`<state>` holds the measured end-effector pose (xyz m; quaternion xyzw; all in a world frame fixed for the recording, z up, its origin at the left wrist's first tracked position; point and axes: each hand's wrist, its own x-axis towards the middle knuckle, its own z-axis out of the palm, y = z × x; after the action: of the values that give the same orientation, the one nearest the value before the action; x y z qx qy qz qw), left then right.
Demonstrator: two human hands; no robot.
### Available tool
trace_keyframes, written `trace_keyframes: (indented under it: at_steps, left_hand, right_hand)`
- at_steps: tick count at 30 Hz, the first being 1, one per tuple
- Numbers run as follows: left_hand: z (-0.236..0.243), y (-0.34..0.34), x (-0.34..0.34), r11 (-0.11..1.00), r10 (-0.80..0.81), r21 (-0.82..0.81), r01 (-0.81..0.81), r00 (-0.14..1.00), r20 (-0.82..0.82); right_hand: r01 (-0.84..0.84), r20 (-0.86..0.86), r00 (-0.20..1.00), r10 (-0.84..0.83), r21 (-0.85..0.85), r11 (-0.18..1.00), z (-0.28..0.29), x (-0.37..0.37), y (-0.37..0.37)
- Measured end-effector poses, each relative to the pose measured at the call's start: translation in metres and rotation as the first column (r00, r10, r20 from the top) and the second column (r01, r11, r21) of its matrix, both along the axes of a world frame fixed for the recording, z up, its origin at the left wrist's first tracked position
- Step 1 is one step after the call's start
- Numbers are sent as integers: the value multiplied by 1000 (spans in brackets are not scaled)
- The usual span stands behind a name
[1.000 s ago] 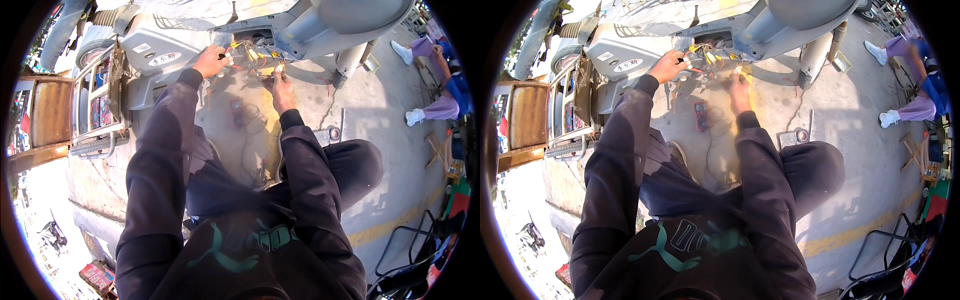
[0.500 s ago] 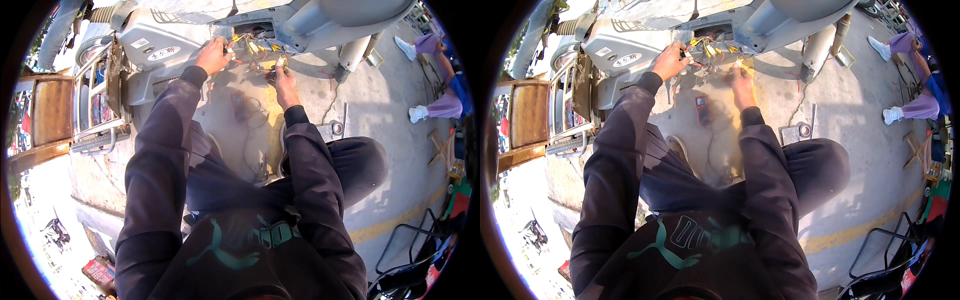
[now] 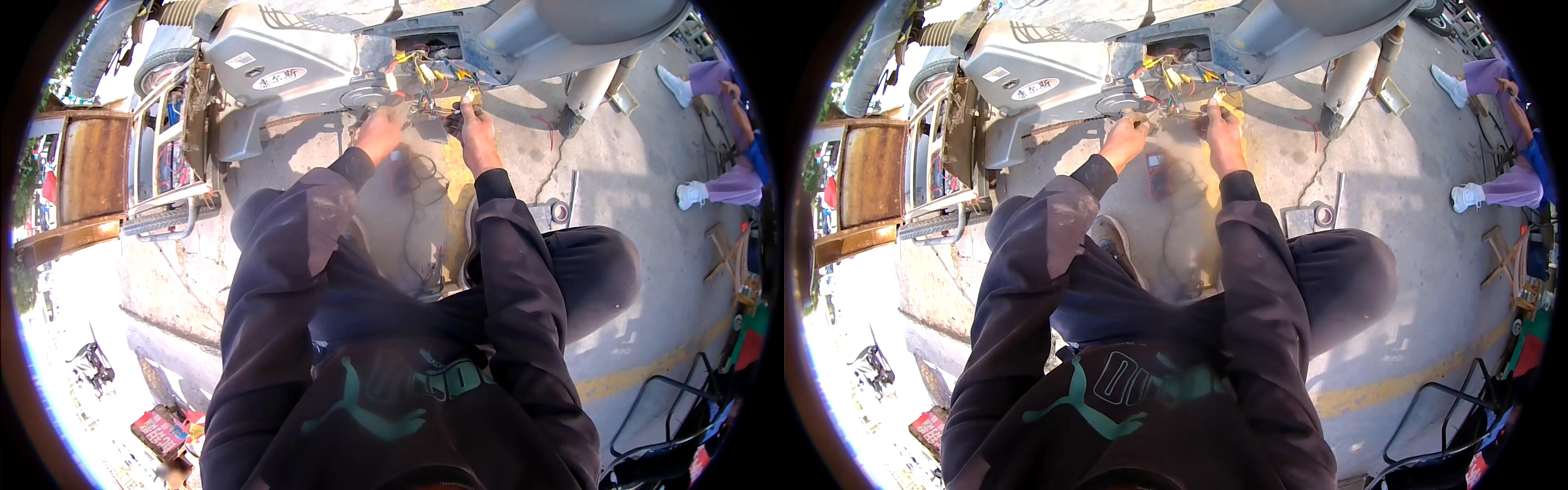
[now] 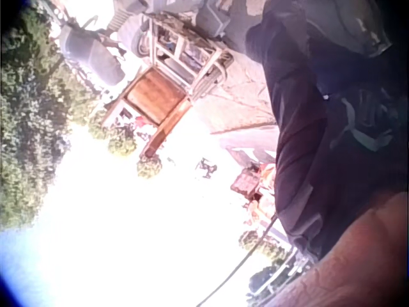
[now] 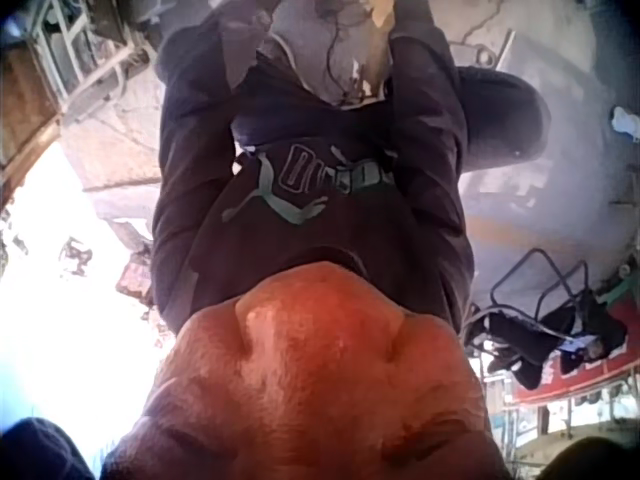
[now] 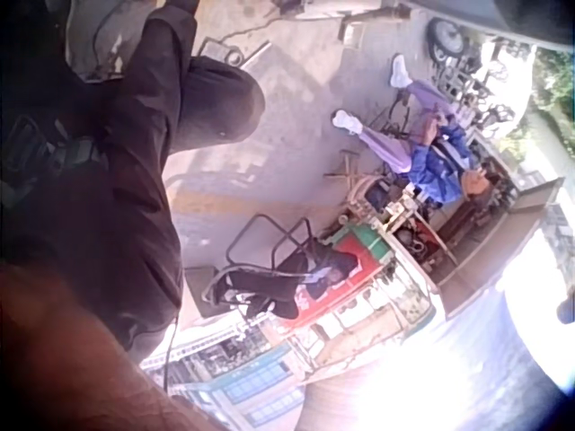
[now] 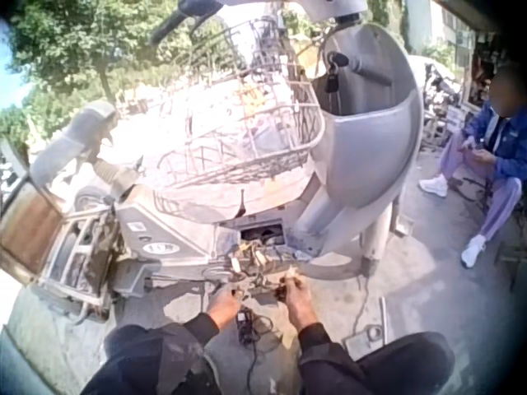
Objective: The person squats in front of a scooter and works on the exposed wiring under the seat. They use a multimeter to test connections and handle various wires and a silver cylindrical component, likely a controller or battery, within the scooter's frame.
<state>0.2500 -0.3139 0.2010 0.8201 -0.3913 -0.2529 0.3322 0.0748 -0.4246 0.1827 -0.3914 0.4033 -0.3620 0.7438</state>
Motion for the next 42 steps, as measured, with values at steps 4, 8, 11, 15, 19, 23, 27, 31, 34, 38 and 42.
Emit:
trace_keyframes:
  at_steps: [4,8,11,15,19,23,27,31,34,38,42]
  left_hand:
    - [-2,4,-12,988,28,-92,-125,730,-683]
    - [3,16,-9,967,90,-95,-234,672,-735]
    - [5,24,-14,967,65,-114,-227,657,-751]
    - [4,39,-16,967,31,-133,-218,616,-787]
    - [2,46,-18,964,-4,-160,-213,588,-809]
    - [1,47,-21,968,9,-138,-211,577,-817]
    - [4,46,-24,978,19,-105,-180,580,-815]
    - [0,44,-32,985,13,-90,-147,583,-812]
    - [-5,41,-36,988,8,-86,-126,607,-795]
    - [-1,35,-41,994,19,-55,-95,643,-765]
    - [-15,34,-38,992,-28,-106,-66,712,-701]
  right_hand:
    - [27,-8,1000,-26,4,1000,3,-3,-2]
    - [24,-6,1000,-24,9,1000,4,-3,-2]
    - [55,-10,998,-55,14,998,7,-3,-1]
    - [56,-15,998,-56,39,998,8,-2,-1]
    - [30,-14,999,-30,36,999,11,-1,0]
    - [28,0,1000,-28,29,999,11,-3,4]
    - [64,-220,973,-67,-21,998,-4,-5,30]
    - [-11,-289,954,-77,-294,956,-16,7,63]
    - [-19,-265,959,-102,-417,908,-5,19,74]
    - [-129,-532,797,-288,-614,779,4,21,75]
    - [-162,-572,721,-390,-687,709,12,28,79]
